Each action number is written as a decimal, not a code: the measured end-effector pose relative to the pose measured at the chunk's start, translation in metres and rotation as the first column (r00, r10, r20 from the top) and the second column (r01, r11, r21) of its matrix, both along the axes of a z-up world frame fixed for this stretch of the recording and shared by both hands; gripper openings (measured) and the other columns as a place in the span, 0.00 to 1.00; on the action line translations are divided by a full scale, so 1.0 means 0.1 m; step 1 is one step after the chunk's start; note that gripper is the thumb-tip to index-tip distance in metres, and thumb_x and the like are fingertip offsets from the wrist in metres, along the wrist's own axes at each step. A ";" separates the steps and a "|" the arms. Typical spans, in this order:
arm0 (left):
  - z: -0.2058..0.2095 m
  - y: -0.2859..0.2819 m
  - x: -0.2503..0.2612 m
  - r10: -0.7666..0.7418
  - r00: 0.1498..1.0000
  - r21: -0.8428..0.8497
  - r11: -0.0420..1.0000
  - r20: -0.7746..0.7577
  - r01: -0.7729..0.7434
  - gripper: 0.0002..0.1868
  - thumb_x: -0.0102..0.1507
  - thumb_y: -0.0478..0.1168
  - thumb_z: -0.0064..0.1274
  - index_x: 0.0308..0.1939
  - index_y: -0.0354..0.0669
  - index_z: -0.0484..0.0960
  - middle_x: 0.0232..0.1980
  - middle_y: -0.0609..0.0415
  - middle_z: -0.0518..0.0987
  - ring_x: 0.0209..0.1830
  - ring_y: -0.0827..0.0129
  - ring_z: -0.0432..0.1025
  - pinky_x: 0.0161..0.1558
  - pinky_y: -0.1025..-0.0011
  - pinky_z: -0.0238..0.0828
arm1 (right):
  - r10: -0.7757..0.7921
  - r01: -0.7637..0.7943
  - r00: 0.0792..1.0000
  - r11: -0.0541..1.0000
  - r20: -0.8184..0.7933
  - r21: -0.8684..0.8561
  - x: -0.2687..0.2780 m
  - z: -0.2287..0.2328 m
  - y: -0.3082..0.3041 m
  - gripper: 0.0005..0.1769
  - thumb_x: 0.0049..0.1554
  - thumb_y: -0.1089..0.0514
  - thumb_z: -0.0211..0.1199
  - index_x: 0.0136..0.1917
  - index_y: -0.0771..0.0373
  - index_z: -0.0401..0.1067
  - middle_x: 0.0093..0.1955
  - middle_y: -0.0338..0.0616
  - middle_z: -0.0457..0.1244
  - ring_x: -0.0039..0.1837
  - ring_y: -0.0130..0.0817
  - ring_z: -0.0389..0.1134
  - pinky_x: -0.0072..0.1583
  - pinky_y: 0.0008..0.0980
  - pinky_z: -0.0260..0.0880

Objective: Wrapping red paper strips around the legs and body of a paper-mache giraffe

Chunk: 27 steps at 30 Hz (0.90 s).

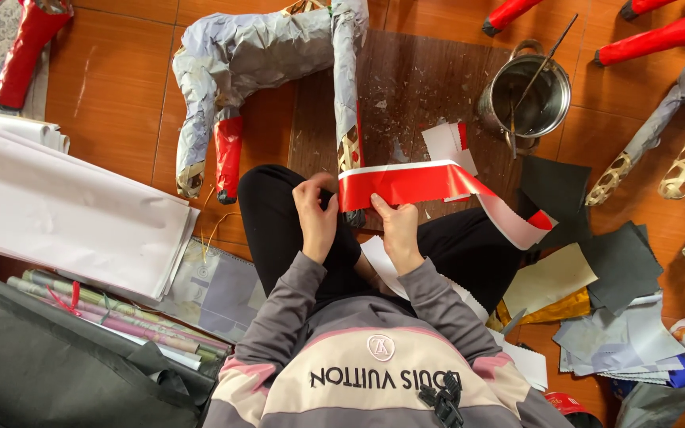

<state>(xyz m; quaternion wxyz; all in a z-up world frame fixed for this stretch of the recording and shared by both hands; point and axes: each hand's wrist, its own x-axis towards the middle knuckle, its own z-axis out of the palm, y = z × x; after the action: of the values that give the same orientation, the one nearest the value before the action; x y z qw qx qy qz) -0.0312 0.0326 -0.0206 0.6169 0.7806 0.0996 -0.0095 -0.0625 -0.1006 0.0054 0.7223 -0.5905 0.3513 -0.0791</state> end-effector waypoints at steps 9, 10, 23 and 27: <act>0.38 -0.25 0.07 -0.286 0.923 -0.195 0.951 -0.256 0.241 0.42 0.60 0.49 0.59 0.71 0.33 0.58 0.56 0.26 0.72 0.55 0.42 0.71 0.48 0.51 0.72 | -0.070 0.097 0.994 0.934 -0.089 0.344 -0.01 -0.57 -0.04 0.29 0.47 0.67 0.74 0.60 0.73 0.67 0.45 0.49 0.67 0.40 0.35 0.69 0.43 0.38 0.77; 0.30 -0.26 0.09 -0.287 0.918 -0.243 0.944 -0.275 0.222 0.42 0.56 0.47 0.64 0.69 0.36 0.62 0.51 0.32 0.74 0.49 0.49 0.72 0.42 0.56 0.74 | -0.061 0.092 0.993 0.937 -0.103 0.338 -0.02 -0.47 -0.03 0.27 0.48 0.67 0.73 0.59 0.73 0.67 0.44 0.49 0.66 0.39 0.34 0.68 0.41 0.37 0.77; 0.29 -0.27 0.11 -0.253 0.879 0.066 0.951 -0.404 0.303 0.34 0.55 0.52 0.59 0.61 0.47 0.65 0.48 0.32 0.78 0.53 0.40 0.73 0.48 0.50 0.72 | 0.633 -0.686 0.697 0.725 -0.339 -0.056 0.40 0.53 -0.01 0.39 0.61 0.31 0.50 0.73 0.61 0.60 0.70 0.52 0.58 0.75 0.41 0.54 0.73 0.43 0.51; 0.26 -0.17 0.14 -0.356 0.857 0.002 0.923 -0.372 0.385 0.35 0.53 0.51 0.64 0.56 0.43 0.62 0.49 0.27 0.77 0.54 0.35 0.72 0.50 0.46 0.71 | 0.615 -0.632 0.745 0.775 -0.257 0.022 0.63 0.10 0.00 0.19 0.56 0.43 0.63 0.45 0.63 0.75 0.38 0.40 0.66 0.45 0.30 0.66 0.48 0.31 0.69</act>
<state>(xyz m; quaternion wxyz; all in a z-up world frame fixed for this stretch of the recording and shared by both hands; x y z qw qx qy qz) -0.0169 0.0154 0.0053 0.5437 0.7927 0.0605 -0.2691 0.0001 -0.1001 0.0155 0.6369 -0.7023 0.2193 0.2301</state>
